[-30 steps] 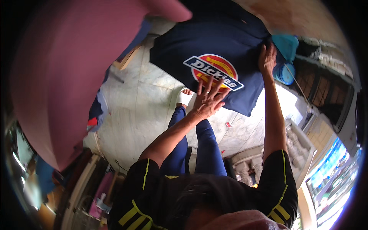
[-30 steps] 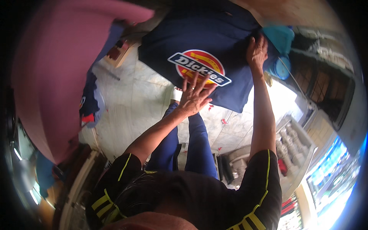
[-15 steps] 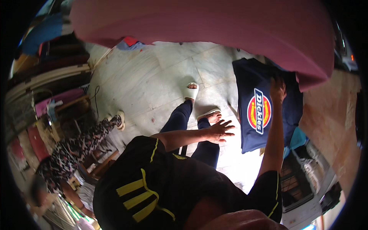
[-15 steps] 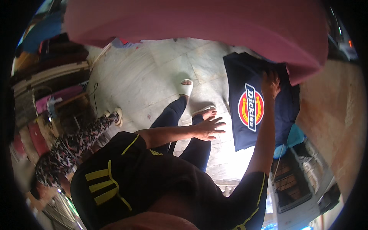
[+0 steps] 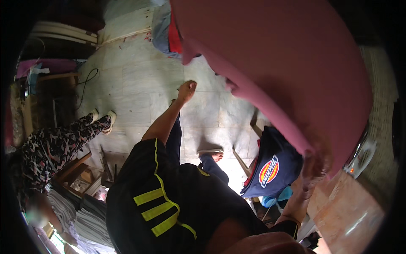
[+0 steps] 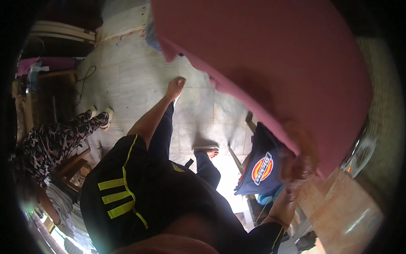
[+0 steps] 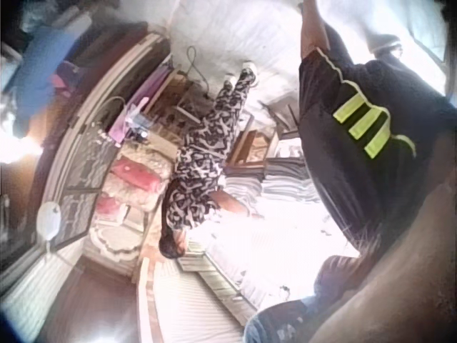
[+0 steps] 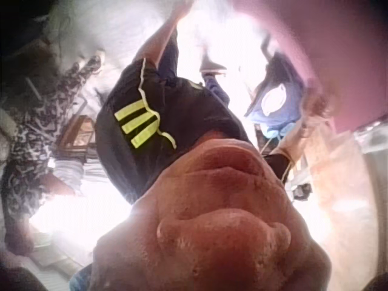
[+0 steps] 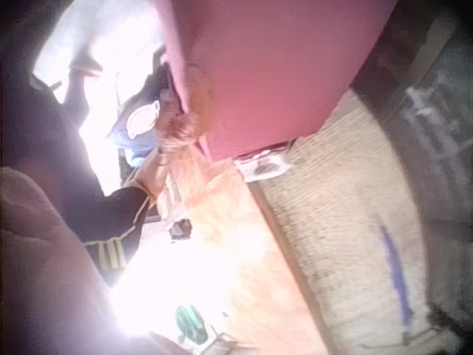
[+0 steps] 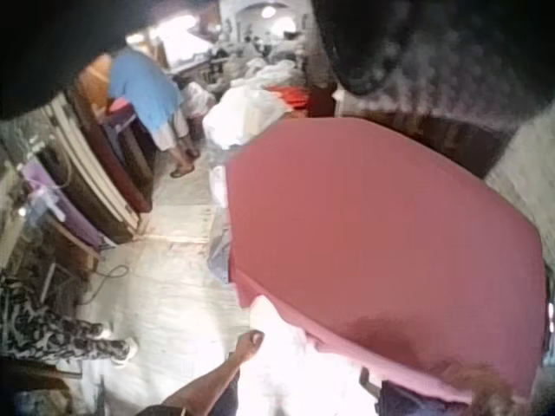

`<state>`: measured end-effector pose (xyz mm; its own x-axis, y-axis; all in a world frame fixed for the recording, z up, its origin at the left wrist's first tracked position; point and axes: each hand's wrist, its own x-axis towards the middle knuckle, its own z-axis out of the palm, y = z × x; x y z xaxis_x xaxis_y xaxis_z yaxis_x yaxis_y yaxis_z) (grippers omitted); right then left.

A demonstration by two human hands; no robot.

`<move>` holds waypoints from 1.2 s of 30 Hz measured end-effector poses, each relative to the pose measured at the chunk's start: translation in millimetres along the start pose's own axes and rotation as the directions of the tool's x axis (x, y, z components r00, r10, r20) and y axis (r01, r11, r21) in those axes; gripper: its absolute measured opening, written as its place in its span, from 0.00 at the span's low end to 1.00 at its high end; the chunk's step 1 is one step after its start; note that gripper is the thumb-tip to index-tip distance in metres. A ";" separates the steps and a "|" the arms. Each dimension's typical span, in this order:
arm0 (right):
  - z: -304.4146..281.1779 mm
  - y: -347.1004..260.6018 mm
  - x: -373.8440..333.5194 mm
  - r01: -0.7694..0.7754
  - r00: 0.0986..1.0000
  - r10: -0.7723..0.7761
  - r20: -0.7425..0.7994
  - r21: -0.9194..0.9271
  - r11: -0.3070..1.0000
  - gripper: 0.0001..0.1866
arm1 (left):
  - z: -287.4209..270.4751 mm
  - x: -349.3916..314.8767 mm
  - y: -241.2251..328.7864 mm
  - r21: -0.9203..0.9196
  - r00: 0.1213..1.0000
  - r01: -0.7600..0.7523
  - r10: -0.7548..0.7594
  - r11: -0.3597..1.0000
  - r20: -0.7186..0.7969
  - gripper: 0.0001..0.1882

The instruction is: The person irons a dark blue Dickies t-shirt on a pink ironing board using a white electric iron. They smooth the fabric, iron the front and back, and flip the shirt to ensure all areas are pressed. The person handles the shirt and iron directly throughout the process.

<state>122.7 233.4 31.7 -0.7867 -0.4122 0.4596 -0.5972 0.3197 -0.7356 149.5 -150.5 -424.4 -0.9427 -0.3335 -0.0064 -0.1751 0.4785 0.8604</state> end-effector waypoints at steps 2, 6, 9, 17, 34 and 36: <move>21.3 12.1 50.2 -0.083 0.995 0.094 0.010 -0.394 0.915 0.19 | -22.4 62.6 -0.7 0.026 0.987 0.132 -0.129 0.991 -0.097 0.08; 66.3 43.4 108.2 -0.147 0.969 0.244 0.039 -0.701 0.698 0.23 | -48.2 158.8 -13.2 -0.253 0.951 0.149 -0.209 0.956 -0.228 0.10; 97.0 49.1 116.3 -0.238 0.938 0.346 -0.040 -0.797 0.554 0.31 | -54.2 217.5 -26.4 -0.405 0.940 0.227 -0.309 0.886 -0.149 0.13; 106.6 62.6 110.5 -0.330 0.908 0.409 -0.094 -0.762 0.557 0.37 | 2.0 305.3 -88.7 -0.130 0.895 0.071 -0.121 0.989 -0.429 0.19; 99.1 66.2 108.4 -0.297 0.895 0.443 -0.056 -0.817 0.495 0.36 | 19.0 283.5 -40.4 -0.229 0.956 0.120 -0.174 0.966 -0.236 0.22; 102.4 65.5 111.2 -0.283 0.905 0.423 -0.048 -0.809 0.515 0.37 | 38.9 279.0 -42.9 -0.433 0.950 -0.010 -0.128 0.901 -0.287 0.23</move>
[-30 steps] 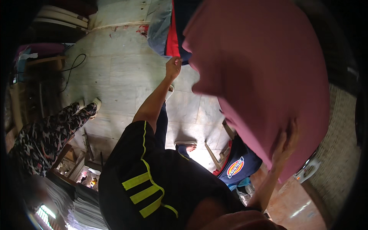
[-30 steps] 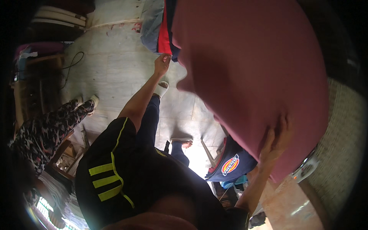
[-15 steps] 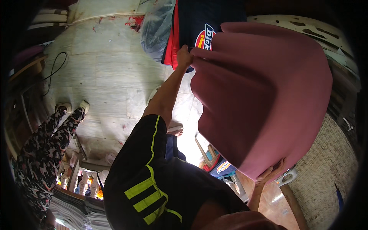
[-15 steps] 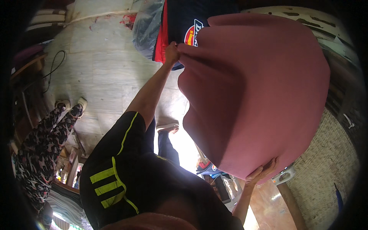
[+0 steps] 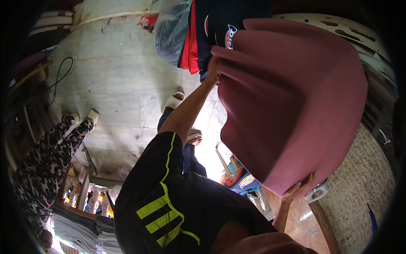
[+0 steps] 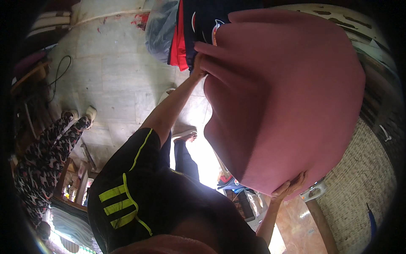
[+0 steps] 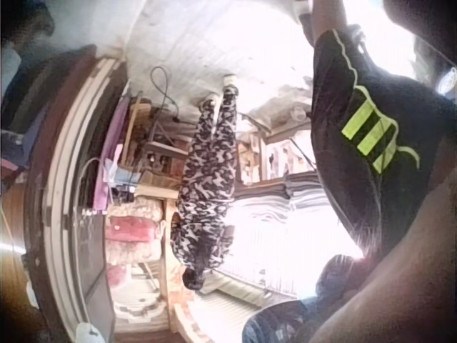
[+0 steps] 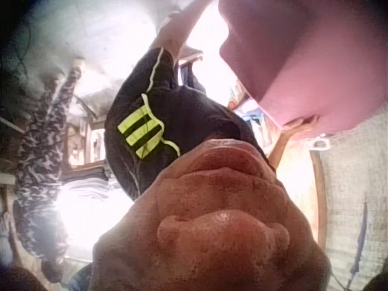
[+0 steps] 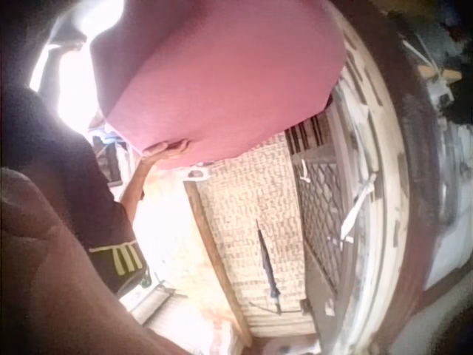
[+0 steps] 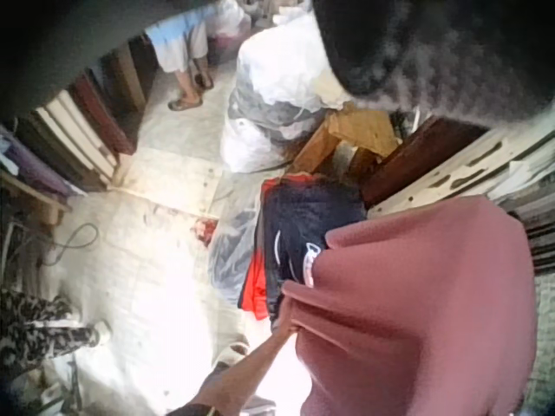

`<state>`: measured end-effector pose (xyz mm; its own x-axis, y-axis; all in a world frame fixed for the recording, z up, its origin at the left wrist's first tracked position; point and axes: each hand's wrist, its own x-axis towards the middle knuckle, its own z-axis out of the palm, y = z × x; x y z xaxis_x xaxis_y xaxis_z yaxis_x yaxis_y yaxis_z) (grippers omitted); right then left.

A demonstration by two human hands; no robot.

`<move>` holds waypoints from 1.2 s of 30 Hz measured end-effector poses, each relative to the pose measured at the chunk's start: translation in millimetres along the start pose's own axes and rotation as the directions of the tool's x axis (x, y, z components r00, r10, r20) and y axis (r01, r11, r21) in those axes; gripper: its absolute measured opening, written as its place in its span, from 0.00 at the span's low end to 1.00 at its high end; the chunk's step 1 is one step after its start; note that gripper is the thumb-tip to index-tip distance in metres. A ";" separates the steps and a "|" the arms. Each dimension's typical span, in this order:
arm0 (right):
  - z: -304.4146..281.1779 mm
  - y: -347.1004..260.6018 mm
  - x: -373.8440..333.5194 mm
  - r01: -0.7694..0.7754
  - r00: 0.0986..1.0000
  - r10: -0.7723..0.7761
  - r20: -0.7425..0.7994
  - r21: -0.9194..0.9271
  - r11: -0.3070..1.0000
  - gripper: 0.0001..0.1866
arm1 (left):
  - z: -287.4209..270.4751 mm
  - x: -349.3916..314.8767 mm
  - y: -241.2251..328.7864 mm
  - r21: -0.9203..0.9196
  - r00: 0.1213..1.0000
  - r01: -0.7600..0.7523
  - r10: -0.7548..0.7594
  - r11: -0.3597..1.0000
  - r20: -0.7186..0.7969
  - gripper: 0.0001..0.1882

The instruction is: The person irons a dark blue Dickies t-shirt on a pink ironing board using a white electric iron. They smooth the fabric, iron the front and back, and flip the shirt to ensure all areas are pressed. The person handles the shirt and iron directly throughout the process.

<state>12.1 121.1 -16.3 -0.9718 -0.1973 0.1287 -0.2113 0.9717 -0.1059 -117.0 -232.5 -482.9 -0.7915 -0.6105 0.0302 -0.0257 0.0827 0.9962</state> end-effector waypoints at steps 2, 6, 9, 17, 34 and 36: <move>3.4 -6.5 0.7 -0.008 1.000 0.009 -0.018 0.029 1.000 0.38 | 12.4 -4.3 0.2 -0.353 0.983 0.179 -0.184 0.918 0.019 0.22; 7.3 -13.0 1.9 -0.016 0.999 0.019 -0.043 0.060 0.998 0.38 | 26.0 -2.1 0.2 -0.701 0.912 0.343 -0.400 0.626 0.090 0.16; 3.1 -9.9 3.4 -0.006 1.000 0.006 -0.011 0.008 1.000 0.36 | 13.5 10.9 -18.6 -0.614 0.867 0.406 -0.497 0.677 0.025 0.10; 5.9 -11.1 5.1 0.041 0.996 -0.042 -0.073 -0.009 0.999 0.31 | -28.9 -23.7 50.3 -0.463 0.926 0.289 -0.367 0.838 -0.086 0.09; 81.5 -204.6 -121.0 -0.062 0.884 -0.388 0.262 0.887 0.457 0.40 | -181.4 -243.8 389.0 -0.378 0.962 0.269 -0.265 0.886 0.063 0.08; 70.5 -203.0 -127.6 -0.040 0.905 -0.382 0.187 0.932 0.361 0.39 | -186.9 -254.0 411.8 -0.509 0.978 0.210 -0.175 0.835 0.116 0.07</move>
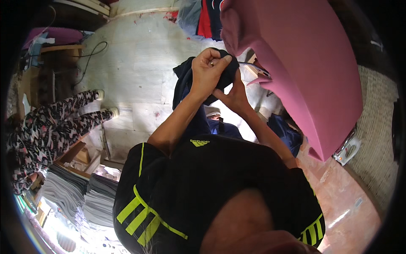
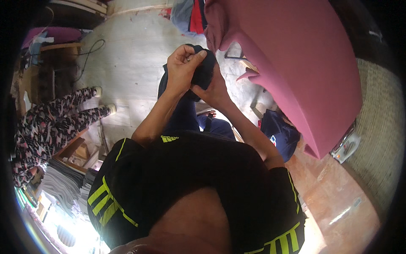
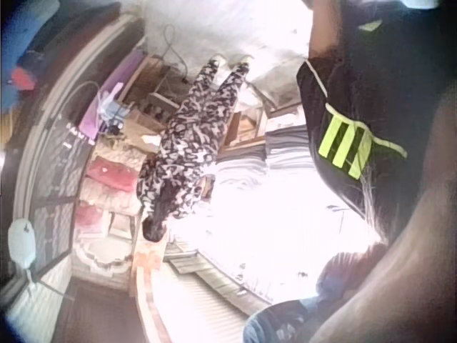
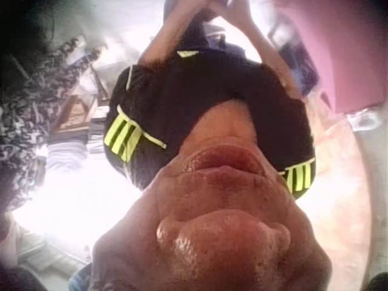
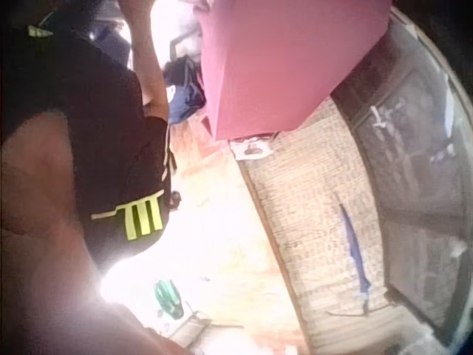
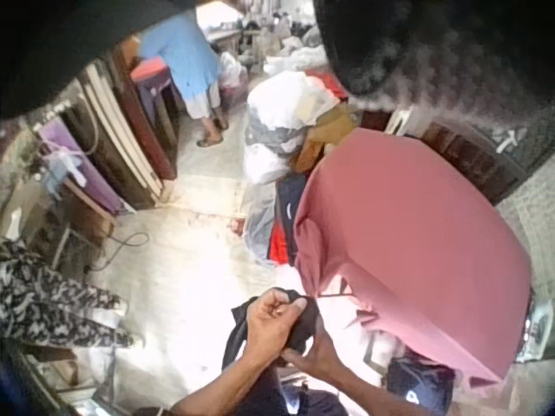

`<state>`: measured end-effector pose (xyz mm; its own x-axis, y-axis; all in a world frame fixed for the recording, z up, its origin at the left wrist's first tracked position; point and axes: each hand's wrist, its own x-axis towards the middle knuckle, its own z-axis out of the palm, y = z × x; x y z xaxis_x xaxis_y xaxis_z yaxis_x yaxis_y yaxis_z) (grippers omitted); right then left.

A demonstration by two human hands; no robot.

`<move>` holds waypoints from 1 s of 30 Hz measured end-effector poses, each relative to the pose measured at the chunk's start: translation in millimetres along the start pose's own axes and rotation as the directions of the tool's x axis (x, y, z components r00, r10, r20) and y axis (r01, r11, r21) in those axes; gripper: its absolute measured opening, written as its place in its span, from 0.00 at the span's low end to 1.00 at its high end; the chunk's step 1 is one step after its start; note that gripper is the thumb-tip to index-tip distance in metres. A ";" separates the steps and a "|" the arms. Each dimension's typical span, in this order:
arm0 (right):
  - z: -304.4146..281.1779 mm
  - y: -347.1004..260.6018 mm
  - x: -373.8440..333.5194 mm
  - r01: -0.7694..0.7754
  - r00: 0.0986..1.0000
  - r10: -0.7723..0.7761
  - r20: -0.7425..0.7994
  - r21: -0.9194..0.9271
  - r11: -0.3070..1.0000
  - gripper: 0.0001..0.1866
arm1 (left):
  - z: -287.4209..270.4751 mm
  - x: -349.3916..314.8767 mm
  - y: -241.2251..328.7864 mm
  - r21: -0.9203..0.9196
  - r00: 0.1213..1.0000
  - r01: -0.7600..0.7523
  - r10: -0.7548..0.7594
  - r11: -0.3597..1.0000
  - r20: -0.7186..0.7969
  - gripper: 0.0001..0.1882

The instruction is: The person irons a dark blue Dickies t-shirt on a pink ironing board using a white electric iron. They smooth the fabric, iron the front and back, and flip the shirt to ensure all areas are pressed. The person handles the shirt and iron directly throughout the process.

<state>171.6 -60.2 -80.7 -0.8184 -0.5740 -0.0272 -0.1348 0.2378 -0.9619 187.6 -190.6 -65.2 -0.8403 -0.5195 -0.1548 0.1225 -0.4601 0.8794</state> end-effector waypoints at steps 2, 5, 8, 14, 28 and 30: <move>-8.3 -6.5 -7.2 0.066 0.998 -0.066 -0.013 0.031 0.997 0.37 | 16.7 -24.0 27.2 0.031 0.994 -0.090 0.089 0.995 0.060 0.06; -30.8 -44.5 -14.4 0.106 0.991 -0.074 -0.113 0.308 0.945 0.28 | 41.3 -38.0 71.9 0.113 0.934 -0.357 0.354 0.927 0.039 0.07; -80.3 -90.4 -25.6 0.120 0.990 -0.080 -0.116 0.394 0.911 0.24 | 59.1 -24.8 103.0 0.142 0.776 -0.628 0.628 0.765 0.050 0.10; -251.0 -192.4 2.7 0.289 0.736 -0.520 -0.433 -0.493 0.820 0.14 | 190.8 62.0 176.6 0.267 0.249 -0.955 0.835 0.128 0.491 0.10; -337.5 -64.9 15.0 -0.320 0.863 -0.059 -0.502 -0.633 0.705 0.16 | 172.4 225.3 38.7 0.260 0.287 -0.949 0.146 0.177 0.947 0.14; -301.9 -59.1 -19.8 -0.285 0.884 -0.032 -0.466 -0.593 0.753 0.18 | 149.1 210.2 41.3 0.254 0.281 -0.950 0.140 0.180 0.950 0.15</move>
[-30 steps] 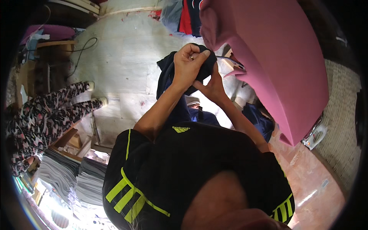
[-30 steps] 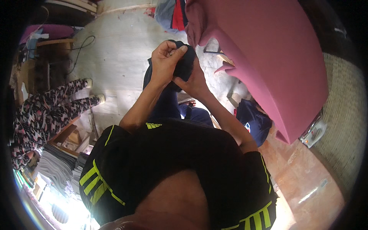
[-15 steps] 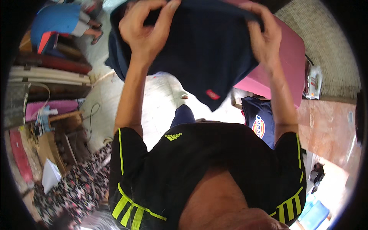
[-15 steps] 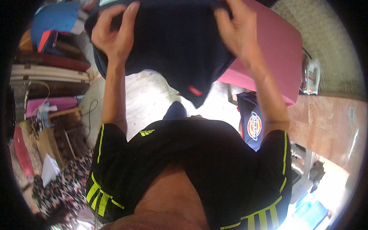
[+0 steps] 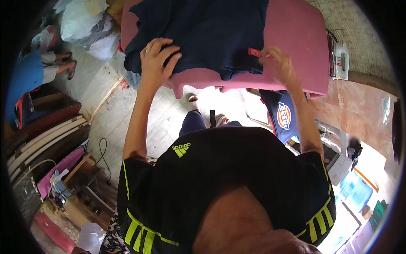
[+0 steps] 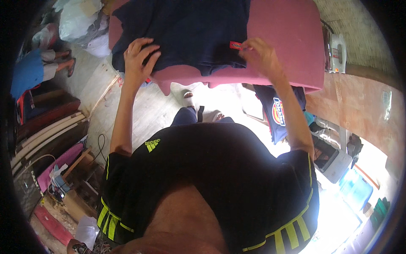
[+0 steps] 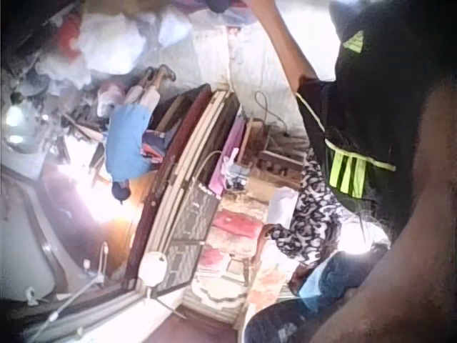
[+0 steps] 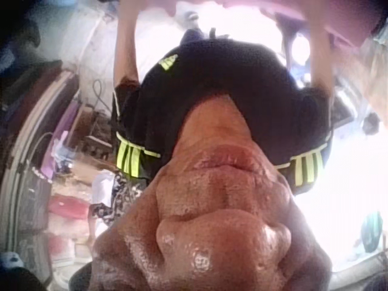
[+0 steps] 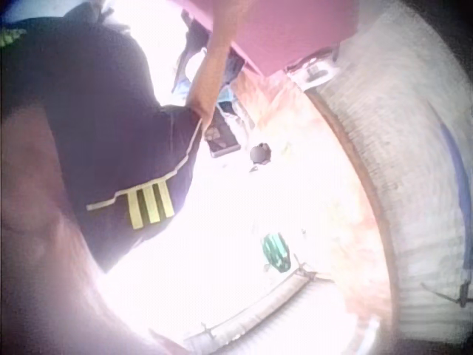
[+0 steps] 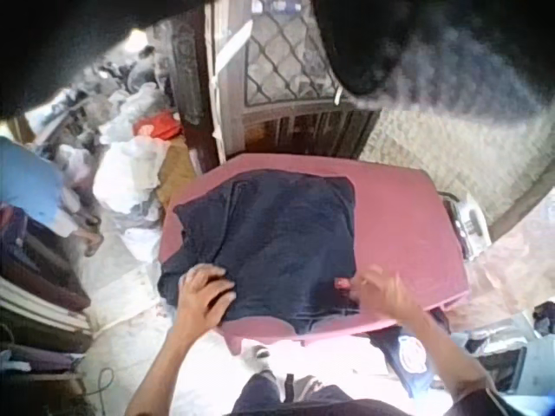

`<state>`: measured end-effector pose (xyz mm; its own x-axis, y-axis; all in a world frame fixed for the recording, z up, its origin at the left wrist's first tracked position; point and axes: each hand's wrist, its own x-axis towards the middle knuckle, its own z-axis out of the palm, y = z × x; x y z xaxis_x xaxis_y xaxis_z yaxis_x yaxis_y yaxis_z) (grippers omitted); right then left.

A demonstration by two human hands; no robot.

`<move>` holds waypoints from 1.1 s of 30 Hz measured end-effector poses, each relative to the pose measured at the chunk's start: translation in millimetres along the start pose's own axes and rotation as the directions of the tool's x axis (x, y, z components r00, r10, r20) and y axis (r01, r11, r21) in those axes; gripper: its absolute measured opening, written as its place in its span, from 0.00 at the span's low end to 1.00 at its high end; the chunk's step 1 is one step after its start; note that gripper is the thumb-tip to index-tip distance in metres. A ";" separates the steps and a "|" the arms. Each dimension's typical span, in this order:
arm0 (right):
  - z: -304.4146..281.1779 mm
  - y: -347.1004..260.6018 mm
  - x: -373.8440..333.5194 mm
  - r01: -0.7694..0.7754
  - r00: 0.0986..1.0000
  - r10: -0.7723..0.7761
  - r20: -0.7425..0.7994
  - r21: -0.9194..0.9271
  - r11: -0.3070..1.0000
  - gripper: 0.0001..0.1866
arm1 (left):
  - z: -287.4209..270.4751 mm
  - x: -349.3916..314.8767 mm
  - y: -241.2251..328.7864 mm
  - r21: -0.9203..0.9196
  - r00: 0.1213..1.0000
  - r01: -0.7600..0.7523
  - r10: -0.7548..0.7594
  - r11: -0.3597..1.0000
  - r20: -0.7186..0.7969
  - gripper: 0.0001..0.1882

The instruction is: The person irons a dark blue Dickies t-shirt on a pink ironing board using a white electric iron. They smooth the fabric, iron the front and back, and flip the shirt to ensure all areas are pressed. The person handles the shirt and iron directly throughout the process.

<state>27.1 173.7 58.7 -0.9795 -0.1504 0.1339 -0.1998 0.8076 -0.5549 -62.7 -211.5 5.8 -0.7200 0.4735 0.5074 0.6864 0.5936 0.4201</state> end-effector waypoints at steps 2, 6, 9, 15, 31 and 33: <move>15.7 -2.5 -25.1 0.073 0.994 -0.072 -0.082 0.010 0.997 0.21 | -4.4 -12.2 13.0 -0.004 1.000 0.008 -0.008 1.000 0.017 0.18; 39.8 12.6 -35.4 0.046 0.979 -0.048 -0.198 -0.011 0.999 0.20 | 6.6 -24.5 19.0 0.044 0.999 0.015 -0.017 0.999 0.033 0.27; 40.3 24.6 -26.4 0.008 0.979 0.022 -0.202 0.147 0.989 0.14 | 10.3 -23.7 20.0 0.104 0.999 0.031 -0.031 0.994 0.006 0.30; -20.4 -5.6 8.2 0.136 0.946 -0.050 -0.321 0.250 0.959 0.11 | 23.8 19.3 70.7 0.281 0.987 0.125 -0.091 0.952 -0.129 0.31; -159.8 -113.6 36.6 0.799 0.601 -0.794 -0.093 0.040 0.600 0.08 | 28.1 56.5 155.7 0.107 0.810 0.210 -0.112 0.972 -0.576 0.20; -178.9 -122.4 44.9 0.865 0.496 -0.864 -0.087 -0.038 0.500 0.08 | 25.6 42.8 136.3 0.168 0.778 0.337 -0.173 0.926 -0.604 0.20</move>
<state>12.0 170.1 279.5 -0.3109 -0.7225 0.6176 -0.9463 0.2956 -0.1306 -2.5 -93.6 65.5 -0.6172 -0.1275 0.7764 0.3763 0.8188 0.4336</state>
